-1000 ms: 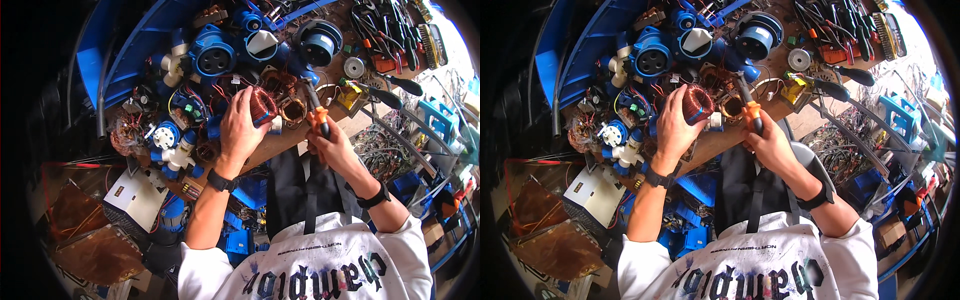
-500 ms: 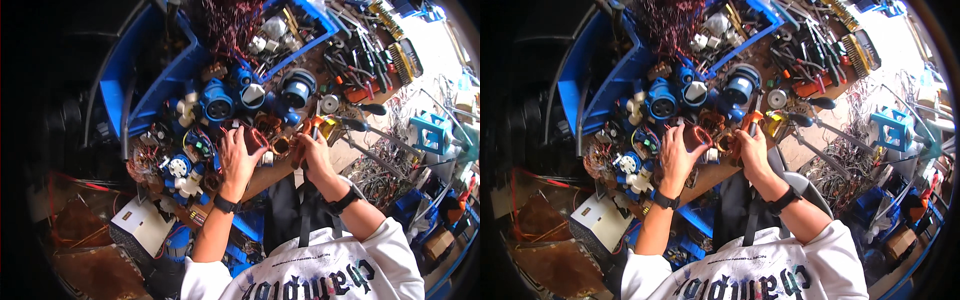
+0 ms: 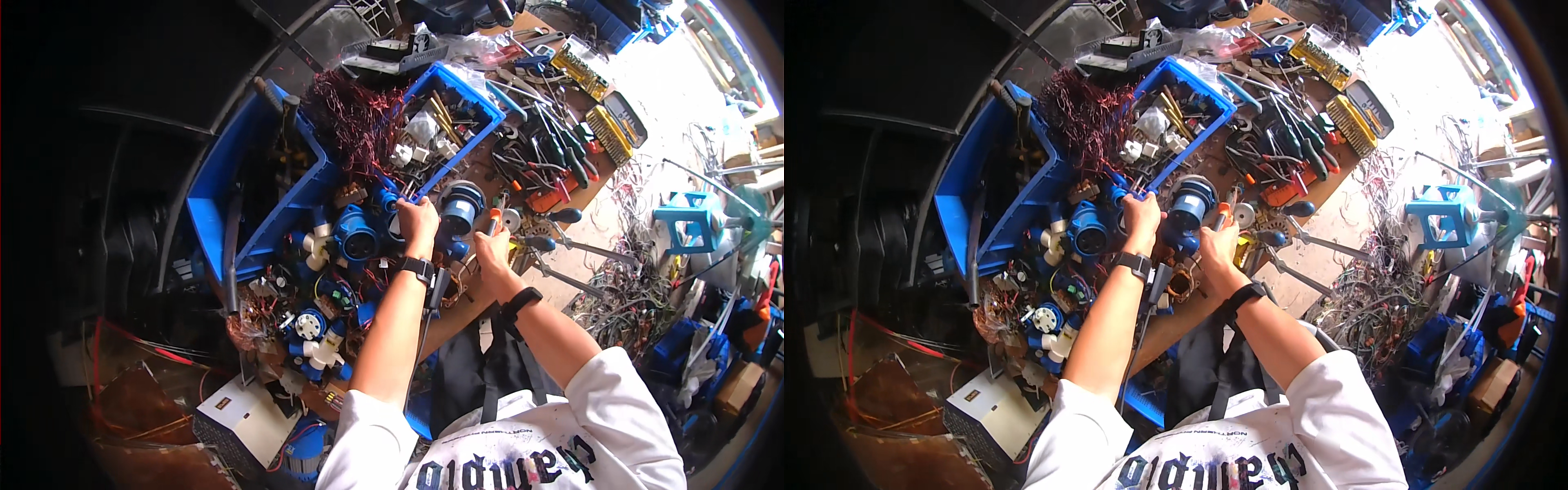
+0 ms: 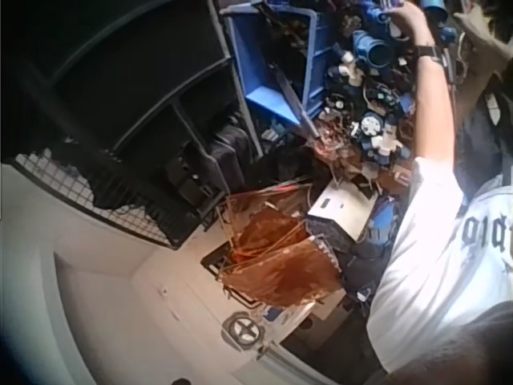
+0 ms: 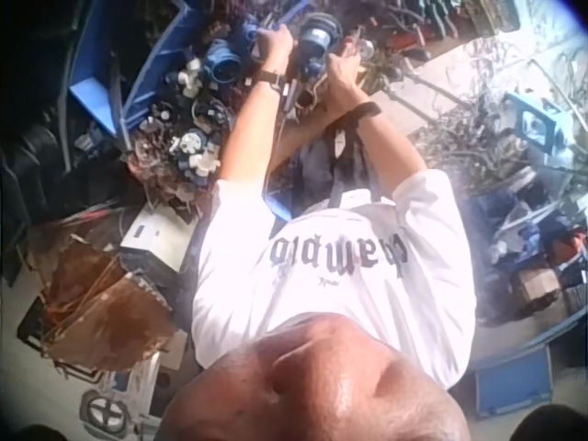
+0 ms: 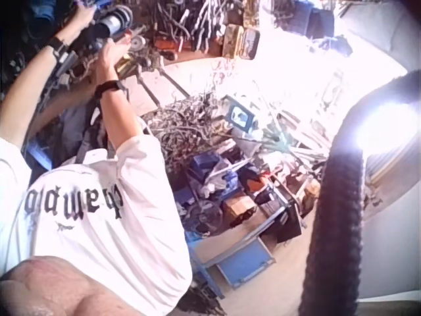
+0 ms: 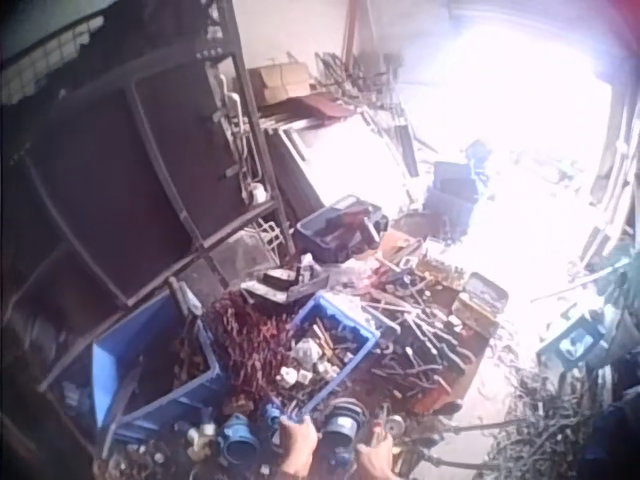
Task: The person holds a copper wire coil and uses pliers to strip the insulation from the wire ends. They then manipulate the stripped wires, twisting and arranging them while holding the coil in a cluttered workshop environment.
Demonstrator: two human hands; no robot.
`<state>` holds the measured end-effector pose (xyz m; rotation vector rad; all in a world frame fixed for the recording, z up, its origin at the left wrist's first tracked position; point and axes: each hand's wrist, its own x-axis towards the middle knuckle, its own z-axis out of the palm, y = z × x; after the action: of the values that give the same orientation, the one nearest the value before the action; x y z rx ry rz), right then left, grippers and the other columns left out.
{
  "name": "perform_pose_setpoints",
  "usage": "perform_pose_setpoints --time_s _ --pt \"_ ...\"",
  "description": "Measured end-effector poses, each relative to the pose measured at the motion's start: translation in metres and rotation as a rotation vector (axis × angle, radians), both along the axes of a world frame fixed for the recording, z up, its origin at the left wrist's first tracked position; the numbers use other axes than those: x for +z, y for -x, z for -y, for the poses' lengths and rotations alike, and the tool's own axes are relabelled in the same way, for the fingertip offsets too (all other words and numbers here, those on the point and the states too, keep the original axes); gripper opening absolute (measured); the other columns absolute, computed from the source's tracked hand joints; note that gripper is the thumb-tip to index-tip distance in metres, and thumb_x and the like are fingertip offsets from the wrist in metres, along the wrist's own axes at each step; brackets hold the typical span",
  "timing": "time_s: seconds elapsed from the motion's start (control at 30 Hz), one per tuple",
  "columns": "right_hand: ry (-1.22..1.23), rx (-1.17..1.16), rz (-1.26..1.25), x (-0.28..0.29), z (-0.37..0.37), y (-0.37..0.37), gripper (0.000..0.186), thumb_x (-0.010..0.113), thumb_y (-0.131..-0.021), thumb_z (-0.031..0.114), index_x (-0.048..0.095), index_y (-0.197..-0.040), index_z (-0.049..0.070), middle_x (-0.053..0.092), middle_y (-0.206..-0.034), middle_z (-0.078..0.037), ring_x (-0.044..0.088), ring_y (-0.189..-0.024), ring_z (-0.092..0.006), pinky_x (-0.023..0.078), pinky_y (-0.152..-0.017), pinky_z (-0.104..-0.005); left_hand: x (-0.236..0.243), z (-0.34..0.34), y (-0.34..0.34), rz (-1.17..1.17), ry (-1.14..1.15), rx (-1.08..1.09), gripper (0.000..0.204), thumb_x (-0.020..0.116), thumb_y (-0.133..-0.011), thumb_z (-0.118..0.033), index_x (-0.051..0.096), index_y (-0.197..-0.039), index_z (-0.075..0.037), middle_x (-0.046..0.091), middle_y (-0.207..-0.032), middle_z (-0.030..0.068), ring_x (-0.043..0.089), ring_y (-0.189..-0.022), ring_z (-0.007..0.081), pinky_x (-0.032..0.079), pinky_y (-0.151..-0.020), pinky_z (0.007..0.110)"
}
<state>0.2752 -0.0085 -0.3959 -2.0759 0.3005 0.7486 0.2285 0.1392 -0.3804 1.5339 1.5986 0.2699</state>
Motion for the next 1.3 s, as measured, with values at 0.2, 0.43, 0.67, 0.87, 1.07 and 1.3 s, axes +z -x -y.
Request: perform_pose_setpoints --time_s 0.2,0.43,0.67,0.87,1.07,1.3 --pt "0.182 0.063 -0.005 0.02 -0.013 -0.009 0.089 0.071 -0.069 0.014 0.025 -0.144 0.001 0.047 -0.125 -0.031 0.051 -0.117 -0.0421 0.043 -0.099 -0.0461 0.036 -0.009 -0.014 -0.269 0.106 -0.022 0.049 0.066 -0.082 -0.034 0.06 -0.103 0.01 0.064 -0.106 0.0303 0.064 -0.099 0.0419 0.052 -0.083 0.047" --pt "0.213 0.185 0.035 0.012 -0.012 -0.013 0.1 0.076 -0.067 0.016 0.017 -0.145 -0.001 0.041 -0.131 -0.031 0.042 -0.125 -0.0444 0.037 -0.105 -0.0465 0.037 -0.019 -0.016 -0.342 -0.012 0.039 0.043 0.068 -0.081 -0.037 0.069 -0.091 0.004 0.069 -0.095 0.024 0.067 -0.089 0.0387 0.052 -0.077 0.044" --pt "0.178 0.249 0.012 0.008 -0.013 -0.014 0.102 0.075 -0.069 0.018 0.013 -0.147 -0.002 0.041 -0.132 -0.033 0.044 -0.124 -0.0439 0.038 -0.105 -0.0449 0.03 -0.02 -0.009 -0.184 -0.064 0.052 0.03 0.054 -0.089 -0.026 0.071 -0.091 -0.002 0.069 -0.09 0.0216 0.067 -0.086 0.039 0.053 -0.073 0.046" --pt "0.223 0.374 0.088 0.052 -0.022 -0.006 0.089 0.07 -0.073 0.021 0.021 -0.145 -0.001 0.036 -0.135 -0.031 0.039 -0.127 -0.0439 0.034 -0.107 -0.0461 0.046 -0.012 0.008 -0.034 -0.355 -0.016 0.03 0.048 -0.097 -0.028 0.06 -0.091 -0.001 0.065 -0.075 0.0166 0.066 -0.068 0.0376 0.051 -0.058 0.045" --pt "-0.054 0.381 0.401 0.098 -0.031 0.004 0.07 0.064 -0.078 0.013 0.033 -0.14 0.002 0.041 -0.134 -0.022 0.04 -0.126 -0.039 0.033 -0.108 -0.0437 0.13 0.014 0.066 0.59 0.174 0.18 0.026 0.043 -0.102 -0.026 0.054 -0.089 -0.007 0.056 -0.064 0.0026 0.059 -0.049 0.0143 0.05 -0.043 0.027" --pt "-0.777 0.955 0.898 0.265 -0.053 0.044 0.053 0.062 -0.077 0.0 0.049 -0.128 0.003 0.053 -0.123 -0.018 0.048 -0.119 -0.0359 0.039 -0.102 -0.0421 0.218 0.05 0.185 0.116 -0.395 -0.157 0.029 0.047 -0.1 -0.026 0.062 -0.092 -0.004 0.065 -0.08 0.0158 0.063 -0.078 0.038 0.047 -0.064 0.041"
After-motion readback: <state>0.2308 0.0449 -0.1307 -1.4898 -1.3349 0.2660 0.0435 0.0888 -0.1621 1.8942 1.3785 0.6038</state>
